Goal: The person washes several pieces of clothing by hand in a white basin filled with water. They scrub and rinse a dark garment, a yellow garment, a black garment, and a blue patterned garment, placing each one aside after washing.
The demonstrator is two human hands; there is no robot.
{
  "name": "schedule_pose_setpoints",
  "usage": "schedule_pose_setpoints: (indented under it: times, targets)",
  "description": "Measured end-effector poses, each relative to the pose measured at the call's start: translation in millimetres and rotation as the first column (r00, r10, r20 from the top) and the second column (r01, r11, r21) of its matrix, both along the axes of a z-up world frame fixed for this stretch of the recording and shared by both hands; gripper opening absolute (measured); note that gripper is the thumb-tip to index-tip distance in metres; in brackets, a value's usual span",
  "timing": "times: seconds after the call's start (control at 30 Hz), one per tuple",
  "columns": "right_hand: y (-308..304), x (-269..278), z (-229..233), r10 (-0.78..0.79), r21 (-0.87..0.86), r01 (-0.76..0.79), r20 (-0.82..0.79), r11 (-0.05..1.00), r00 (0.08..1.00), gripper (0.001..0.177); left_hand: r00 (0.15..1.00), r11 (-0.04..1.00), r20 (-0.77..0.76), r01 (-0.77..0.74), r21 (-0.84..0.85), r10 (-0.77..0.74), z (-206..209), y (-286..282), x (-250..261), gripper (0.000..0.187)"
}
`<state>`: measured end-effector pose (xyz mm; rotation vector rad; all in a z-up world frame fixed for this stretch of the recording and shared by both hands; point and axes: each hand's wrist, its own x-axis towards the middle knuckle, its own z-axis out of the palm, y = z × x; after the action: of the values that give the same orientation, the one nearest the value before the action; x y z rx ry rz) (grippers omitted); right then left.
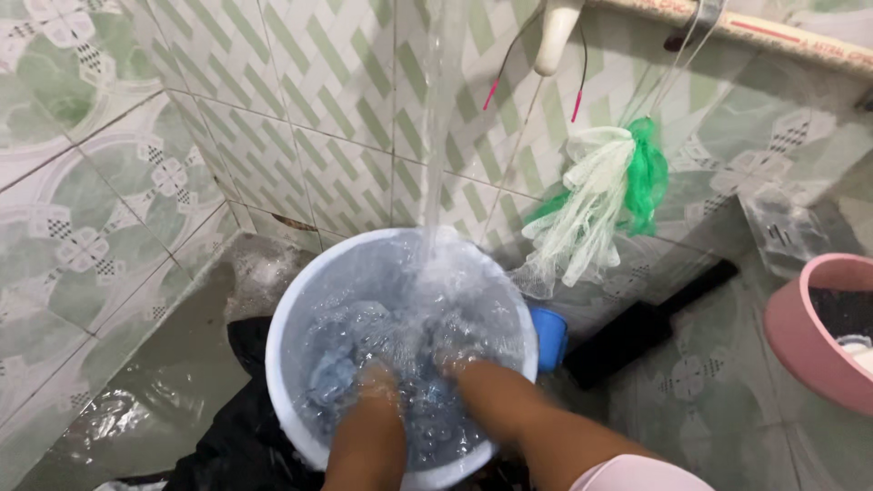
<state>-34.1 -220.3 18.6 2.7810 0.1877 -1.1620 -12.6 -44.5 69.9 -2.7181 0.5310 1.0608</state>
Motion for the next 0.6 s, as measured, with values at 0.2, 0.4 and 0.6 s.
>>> schedule_pose_setpoints:
  times: [0.2, 0.4, 0.6]
  targets:
    - [4, 6, 15, -0.006, -0.032, 0.009, 0.073, 0.999, 0.997, 0.072, 0.981, 0.999, 0.194, 0.017, -0.052, -0.006, -15, 6, 12, 0.04]
    - [-21, -5, 69, 0.023, -0.191, 0.019, 0.216, 0.981, 0.976, 0.076, 0.742, 0.998, 0.669, 0.015, -0.053, 0.025, -9, 37, 8, 0.031]
    - [-42, -34, 152, 0.091, -0.367, 0.06, 0.382, 0.928, 0.92, 0.081, 0.736, 0.973, 0.647, -0.064, -0.223, 0.197, 77, 146, -5, 0.034]
